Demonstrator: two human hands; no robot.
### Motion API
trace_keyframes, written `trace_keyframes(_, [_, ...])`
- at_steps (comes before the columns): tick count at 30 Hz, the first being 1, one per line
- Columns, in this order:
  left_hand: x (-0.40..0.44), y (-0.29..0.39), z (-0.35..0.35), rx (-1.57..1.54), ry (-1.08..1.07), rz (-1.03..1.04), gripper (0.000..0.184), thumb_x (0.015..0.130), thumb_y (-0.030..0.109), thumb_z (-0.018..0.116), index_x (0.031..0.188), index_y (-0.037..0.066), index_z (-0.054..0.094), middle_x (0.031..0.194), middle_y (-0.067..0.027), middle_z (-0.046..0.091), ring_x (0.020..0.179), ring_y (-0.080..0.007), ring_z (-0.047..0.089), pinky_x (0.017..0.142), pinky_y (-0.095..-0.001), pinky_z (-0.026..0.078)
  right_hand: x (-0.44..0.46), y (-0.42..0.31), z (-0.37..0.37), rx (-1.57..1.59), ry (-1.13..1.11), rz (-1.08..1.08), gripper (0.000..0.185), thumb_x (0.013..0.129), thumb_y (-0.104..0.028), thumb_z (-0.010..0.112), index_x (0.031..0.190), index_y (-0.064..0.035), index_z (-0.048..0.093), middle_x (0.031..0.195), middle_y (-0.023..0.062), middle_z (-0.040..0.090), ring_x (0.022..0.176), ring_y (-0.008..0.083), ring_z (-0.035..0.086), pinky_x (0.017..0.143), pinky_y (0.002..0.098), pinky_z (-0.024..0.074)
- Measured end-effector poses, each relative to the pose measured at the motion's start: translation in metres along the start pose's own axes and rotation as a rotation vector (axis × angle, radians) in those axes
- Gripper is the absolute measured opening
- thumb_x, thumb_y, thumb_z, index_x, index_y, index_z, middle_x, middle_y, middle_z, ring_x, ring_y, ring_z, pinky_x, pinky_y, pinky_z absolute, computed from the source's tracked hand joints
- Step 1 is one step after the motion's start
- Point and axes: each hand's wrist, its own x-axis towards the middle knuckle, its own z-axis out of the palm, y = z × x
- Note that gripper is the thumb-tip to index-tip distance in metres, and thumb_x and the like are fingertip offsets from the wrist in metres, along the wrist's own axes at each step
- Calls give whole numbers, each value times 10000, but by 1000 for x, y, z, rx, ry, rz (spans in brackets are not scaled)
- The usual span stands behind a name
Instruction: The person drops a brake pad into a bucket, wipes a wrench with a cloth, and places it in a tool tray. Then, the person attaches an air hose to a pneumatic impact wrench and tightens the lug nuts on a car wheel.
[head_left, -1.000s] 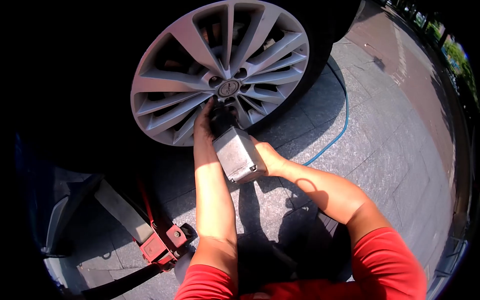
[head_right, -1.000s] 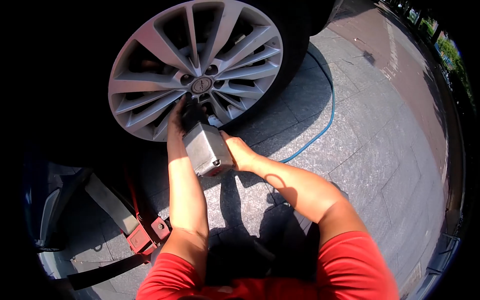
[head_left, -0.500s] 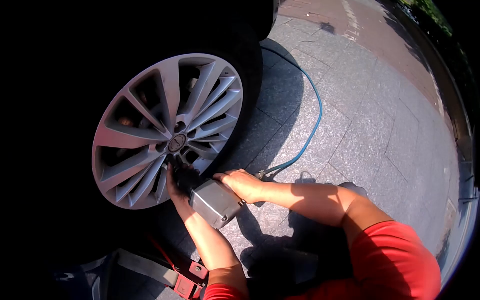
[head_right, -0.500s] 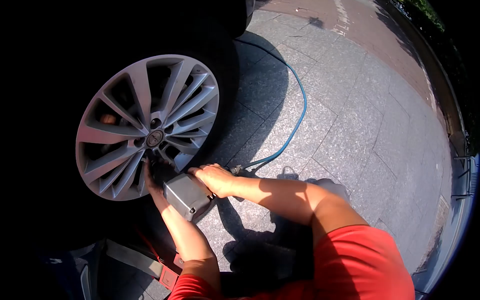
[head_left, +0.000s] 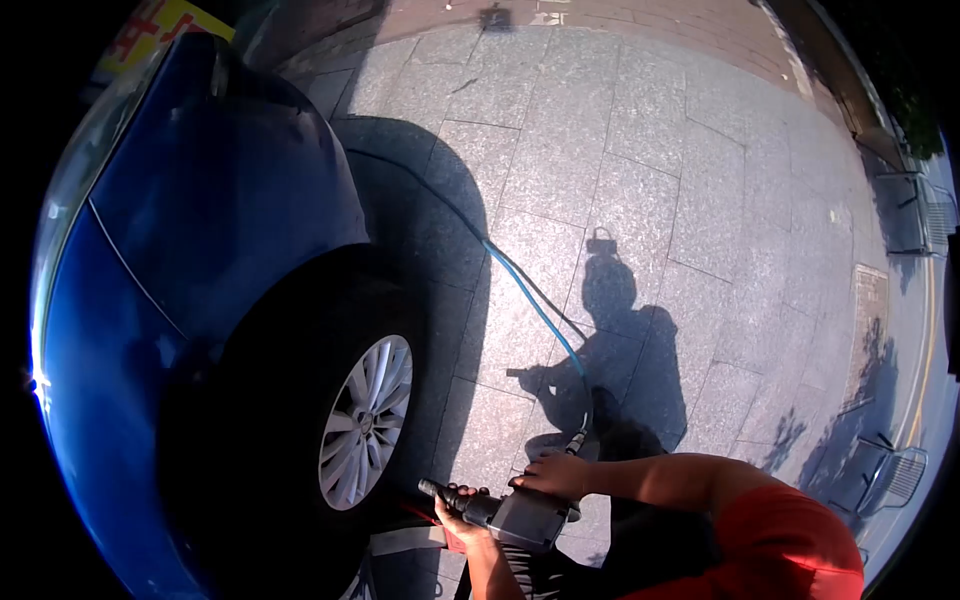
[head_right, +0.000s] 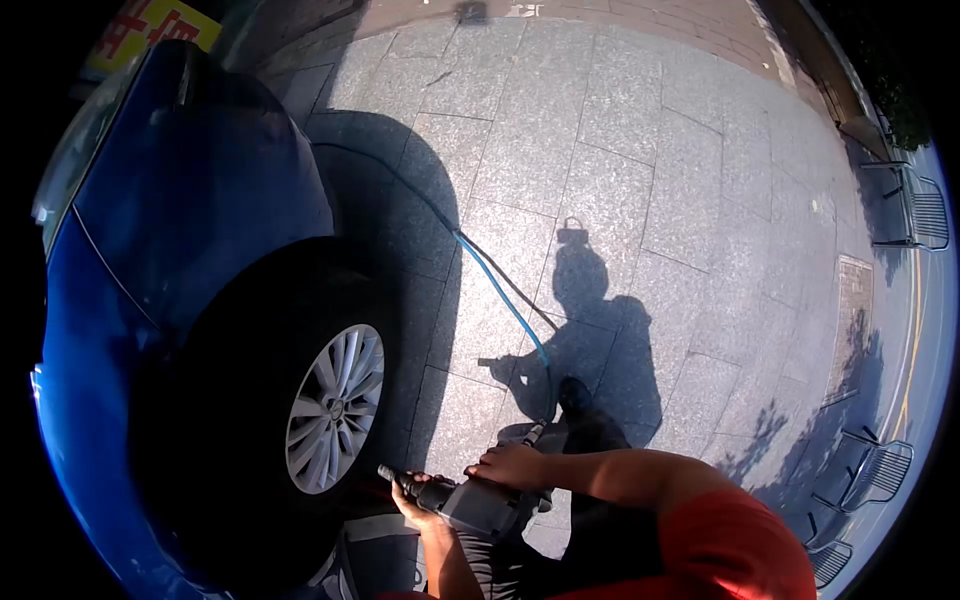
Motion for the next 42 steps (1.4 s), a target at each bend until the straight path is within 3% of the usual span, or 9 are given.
trace_keyframes(14, [-55,26,608,47,-548,-77,565,883,526,333,1037,9,499,867,-167,601,857,-348,590,774,-455,480,-119,-97,-476,96,677,-16,582,678,-222,595,1195,-15,429,960,174,538,903,347,532,784,395,432])
trace_keyframes(17, [46,-3,660,481,-819,97,490,892,418,393,983,-45,528,933,-218,602,833,-345,607,746,-437,506,-111,-60,-574,107,731,10,657,639,-293,643,1176,22,434,1033,200,531,972,356,524,823,376,427])
trace_keyframes(18, [76,-11,680,498,-701,-279,384,875,296,484,1082,-26,513,1005,-191,583,976,-304,557,880,-431,442,-112,-47,-595,186,782,45,694,629,-335,658,1179,24,435,1068,208,527,1002,354,521,839,369,425])
trace_keyframes(24, [187,-92,806,1403,-1582,100,546,730,207,631,1223,38,471,1309,-208,390,1222,-304,371,982,-403,336,-95,-34,-823,602,927,49,471,754,-304,635,1110,-20,514,1039,148,542,953,250,539,833,329,424])
trace_keyframes(28, [286,-120,906,1617,-1462,609,388,679,316,656,937,35,585,1029,-206,490,952,-356,516,795,-400,437,-60,1,-964,608,992,-255,523,768,-356,620,1154,-37,471,960,116,521,872,219,519,779,325,418])
trace_keyframes(32, [367,-53,1032,1271,-1391,666,274,692,234,698,674,16,534,669,-89,495,646,-226,516,576,-339,409,-12,41,-1103,628,965,-537,575,781,-408,606,1198,-54,427,881,83,499,792,188,499,725,320,412])
trace_keyframes(34, [394,-10,1073,1252,-939,192,298,698,212,717,622,37,488,548,-24,461,531,-120,450,490,-279,355,26,53,-1175,639,941,-632,602,788,-434,599,1220,-63,405,841,67,488,751,172,488,697,318,410])
trace_keyframes(35, [414,13,1086,1260,-887,390,308,707,251,720,636,52,496,510,15,453,485,-57,395,452,-240,328,47,59,-1209,648,923,-664,615,791,-447,595,1231,-67,394,821,59,483,731,164,483,684,317,408])
trace_keyframes(42, [585,153,1057,1810,-232,550,274,751,256,568,883,16,575,851,-211,606,854,-362,582,738,-432,460,210,89,-1451,603,885,-842,830,746,-599,564,1328,-94,258,771,35,409,657,144,412,631,303,361])
